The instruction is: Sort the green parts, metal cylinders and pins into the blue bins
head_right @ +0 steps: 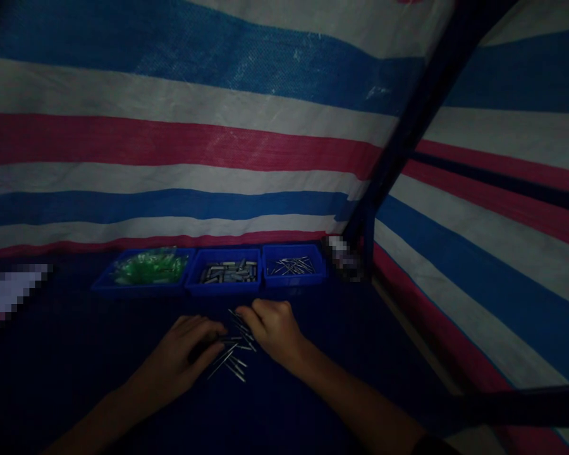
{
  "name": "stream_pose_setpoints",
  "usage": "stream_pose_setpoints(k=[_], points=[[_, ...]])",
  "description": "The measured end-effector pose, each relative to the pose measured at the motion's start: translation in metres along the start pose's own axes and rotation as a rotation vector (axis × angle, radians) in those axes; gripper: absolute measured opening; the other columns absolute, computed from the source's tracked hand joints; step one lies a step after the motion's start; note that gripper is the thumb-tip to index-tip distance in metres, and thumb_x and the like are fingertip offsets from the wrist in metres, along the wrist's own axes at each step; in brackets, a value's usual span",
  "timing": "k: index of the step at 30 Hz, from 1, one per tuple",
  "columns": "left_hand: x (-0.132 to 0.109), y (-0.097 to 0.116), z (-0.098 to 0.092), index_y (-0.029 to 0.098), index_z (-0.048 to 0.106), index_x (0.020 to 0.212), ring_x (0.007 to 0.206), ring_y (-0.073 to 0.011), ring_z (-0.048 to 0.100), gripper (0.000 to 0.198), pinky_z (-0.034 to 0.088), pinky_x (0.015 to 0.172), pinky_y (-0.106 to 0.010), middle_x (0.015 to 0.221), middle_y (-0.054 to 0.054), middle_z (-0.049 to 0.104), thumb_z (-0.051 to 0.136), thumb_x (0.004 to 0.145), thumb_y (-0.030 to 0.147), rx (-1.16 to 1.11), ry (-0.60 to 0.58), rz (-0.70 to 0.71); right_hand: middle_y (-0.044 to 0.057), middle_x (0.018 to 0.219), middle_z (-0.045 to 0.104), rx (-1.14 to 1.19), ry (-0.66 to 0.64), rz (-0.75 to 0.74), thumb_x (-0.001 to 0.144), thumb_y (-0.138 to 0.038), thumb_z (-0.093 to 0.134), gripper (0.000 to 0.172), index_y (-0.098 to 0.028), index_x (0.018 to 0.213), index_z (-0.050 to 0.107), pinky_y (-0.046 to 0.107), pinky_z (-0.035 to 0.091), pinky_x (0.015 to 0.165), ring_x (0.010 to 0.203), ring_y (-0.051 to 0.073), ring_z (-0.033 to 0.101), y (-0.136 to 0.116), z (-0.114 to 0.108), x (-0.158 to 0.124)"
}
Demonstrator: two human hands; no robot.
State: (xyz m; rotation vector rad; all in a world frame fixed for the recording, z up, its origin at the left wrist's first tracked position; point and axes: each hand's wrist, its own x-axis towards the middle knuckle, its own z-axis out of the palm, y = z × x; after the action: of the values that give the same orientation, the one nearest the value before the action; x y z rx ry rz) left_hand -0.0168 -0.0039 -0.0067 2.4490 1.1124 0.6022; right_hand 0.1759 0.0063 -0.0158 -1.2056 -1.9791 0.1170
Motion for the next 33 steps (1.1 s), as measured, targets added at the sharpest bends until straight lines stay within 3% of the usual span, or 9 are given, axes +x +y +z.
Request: stream_pose_setpoints(k=[4, 9, 12, 17, 21, 29, 33], points=[[-0.003, 0.002, 0.004, 0.021, 0.055, 0.091, 0.073, -0.0145, 0.055, 0.011, 0.041, 0.068, -0.027, 0.078, 0.000, 0.061, 0.051, 0.083, 0.029, -0.023, 0.162, 0.015, -0.006, 0.041, 0.039, 0.227, 0.037, 0.069, 0.090, -0.039, 0.035, 0.048, -0.018, 0.047, 0.036, 0.019, 0.024, 0.040, 0.037, 0.004, 0.034, -0.026, 0.018, 0.015], [-0.003, 0.005, 0.013, 0.020, 0.054, 0.081, 0.067, -0.0112, 0.055, 0.013, 0.042, 0.063, -0.022, 0.072, 0.001, 0.060, 0.043, 0.087, 0.022, -0.115, 0.247, 0.054, -0.006, 0.042, 0.034, 0.365, 0.090, 0.090, 0.090, -0.034, 0.032, 0.044, -0.019, 0.049, 0.035, 0.020, 0.024, 0.040, 0.037, 0.004, 0.033, -0.036, 0.028, 0.008], [-0.002, 0.006, 0.014, 0.020, 0.053, 0.080, 0.069, -0.0111, 0.055, 0.014, 0.042, 0.065, -0.022, 0.074, 0.001, 0.060, 0.042, 0.088, 0.020, -0.129, 0.186, 0.028, -0.005, 0.045, 0.036, 0.369, 0.074, 0.119, 0.090, -0.031, 0.032, 0.041, -0.018, 0.051, 0.038, 0.020, 0.026, 0.042, 0.040, 0.005, 0.036, -0.033, 0.027, 0.002], [-0.003, 0.003, -0.001, 0.022, 0.056, 0.088, 0.085, -0.0168, 0.054, 0.008, 0.040, 0.076, -0.032, 0.089, -0.001, 0.060, 0.050, 0.083, 0.025, 0.031, -0.085, -0.021, -0.002, 0.052, 0.046, 0.279, -0.060, 0.102, 0.088, -0.027, 0.036, 0.033, -0.017, 0.058, 0.046, 0.021, 0.032, 0.051, 0.049, 0.007, 0.044, -0.024, 0.017, 0.003], [-0.008, -0.004, -0.006, 0.023, 0.056, 0.089, 0.089, -0.0204, 0.052, 0.011, 0.038, 0.079, -0.037, 0.096, -0.002, 0.057, 0.055, 0.079, 0.027, 0.173, -0.215, -0.023, -0.002, 0.054, 0.048, 0.238, -0.108, 0.069, 0.087, -0.025, 0.039, 0.030, -0.017, 0.059, 0.047, 0.021, 0.033, 0.053, 0.051, 0.008, 0.046, -0.021, 0.011, 0.004], [-0.005, -0.010, 0.000, 0.019, 0.053, 0.081, 0.078, -0.0158, 0.054, 0.012, 0.041, 0.072, -0.030, 0.083, -0.001, 0.057, 0.043, 0.084, 0.015, 0.100, -0.238, -0.079, -0.001, 0.056, 0.051, 0.214, -0.227, -0.016, 0.086, -0.022, 0.040, 0.028, -0.017, 0.060, 0.049, 0.021, 0.035, 0.054, 0.053, 0.009, 0.048, -0.022, 0.015, 0.002], [-0.005, -0.014, -0.003, 0.019, 0.051, 0.084, 0.080, -0.0134, 0.054, 0.012, 0.043, 0.072, -0.026, 0.084, -0.001, 0.057, 0.040, 0.084, 0.013, -0.079, -0.148, -0.083, 0.000, 0.061, 0.055, 0.207, -0.239, -0.026, 0.085, -0.021, 0.041, 0.023, -0.017, 0.067, 0.054, 0.021, 0.037, 0.058, 0.058, 0.009, 0.052, -0.021, 0.014, 0.001]])
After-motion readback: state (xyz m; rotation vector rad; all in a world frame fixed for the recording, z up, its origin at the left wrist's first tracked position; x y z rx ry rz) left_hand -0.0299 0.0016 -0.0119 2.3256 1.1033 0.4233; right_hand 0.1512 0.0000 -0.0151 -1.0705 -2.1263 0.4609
